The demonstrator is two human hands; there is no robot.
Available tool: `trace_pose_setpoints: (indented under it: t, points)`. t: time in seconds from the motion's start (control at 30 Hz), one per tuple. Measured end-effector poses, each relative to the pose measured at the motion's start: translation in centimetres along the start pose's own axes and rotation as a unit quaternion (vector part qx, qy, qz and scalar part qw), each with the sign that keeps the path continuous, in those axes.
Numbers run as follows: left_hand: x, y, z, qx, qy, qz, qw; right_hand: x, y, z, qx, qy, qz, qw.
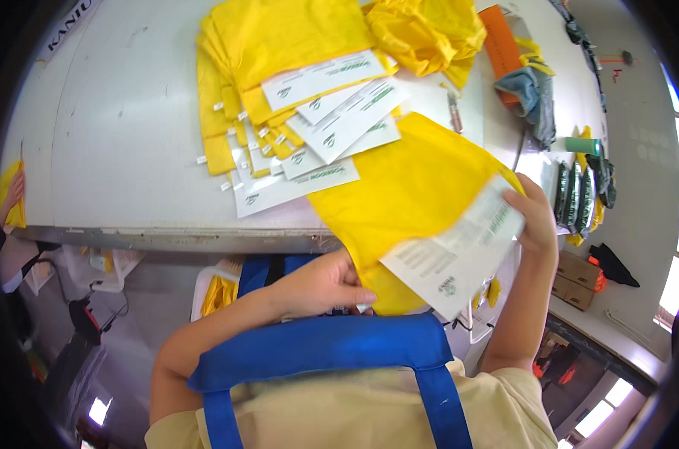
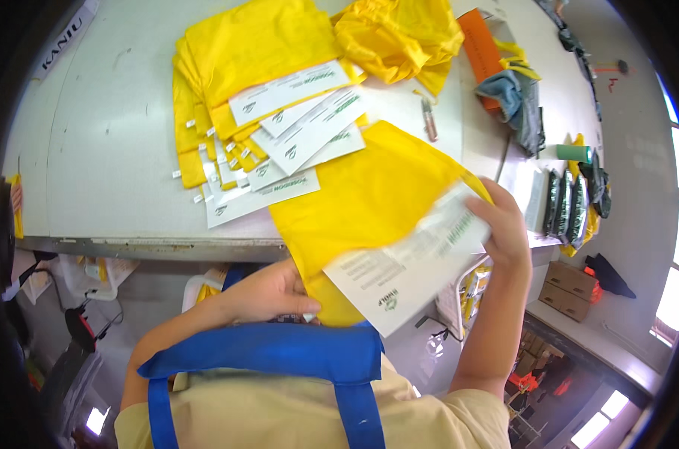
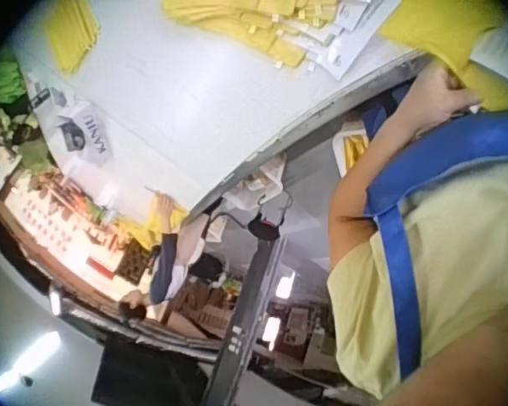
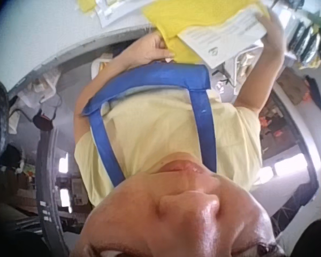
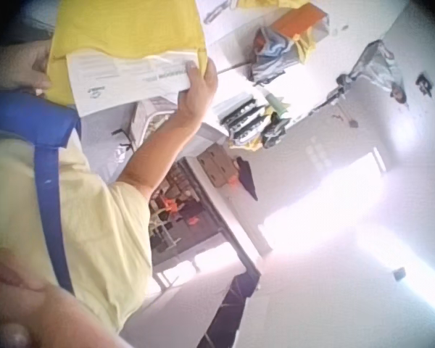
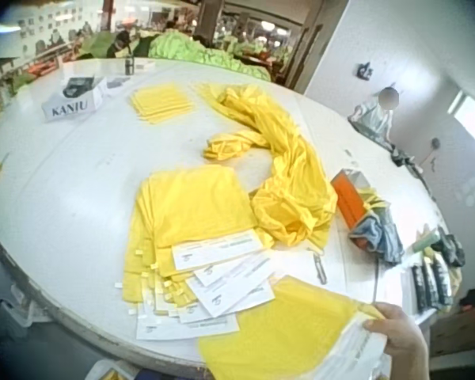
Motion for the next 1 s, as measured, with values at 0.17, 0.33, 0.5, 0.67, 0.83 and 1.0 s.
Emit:
trace_pose_setpoints:
  t: [0.17,0.33,0.5,0.67,0.83,1.0]
  points:
    - [0.3,3.5,8.3,-0.412,0.047,-0.008,0.910,8.6,-2.0,-7.3,-0.011,-0.174,0.089,0.981]
    - [4.7,-1.5,14.8,-0.321,0.292,0.208,0.877,2.0,-0.6,-9.9,-0.047,-0.275,0.051,0.959]
    - [8.0,-13.3,11.7,-0.104,0.226,0.432,0.867,-12.4,-5.3,-10.0,0.061,-0.131,0.053,0.988]
    - [9.8,-20.3,4.6,-0.107,0.083,0.558,0.819,-25.5,-25.2,-16.7,0.053,-0.221,0.142,0.963]
    - [10.5,-20.4,2.2,-0.055,0.076,0.607,0.789,-36.5,-31.4,-14.2,0.097,-0.049,0.163,0.981]
    - [10.8,-20.1,1.6,0.005,0.072,0.627,0.776,-41.5,-32.0,-8.9,0.047,0.093,0.068,0.992]
Point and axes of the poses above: each hand's wrist, its own x-axis away from the middle knuckle, its own y-axis out of the palm, z = x × y, the point moved 10 cm from there along -x, towards the middle knuckle, and after that the axes turned 10 degrees about -z, right-handed, at the moved point
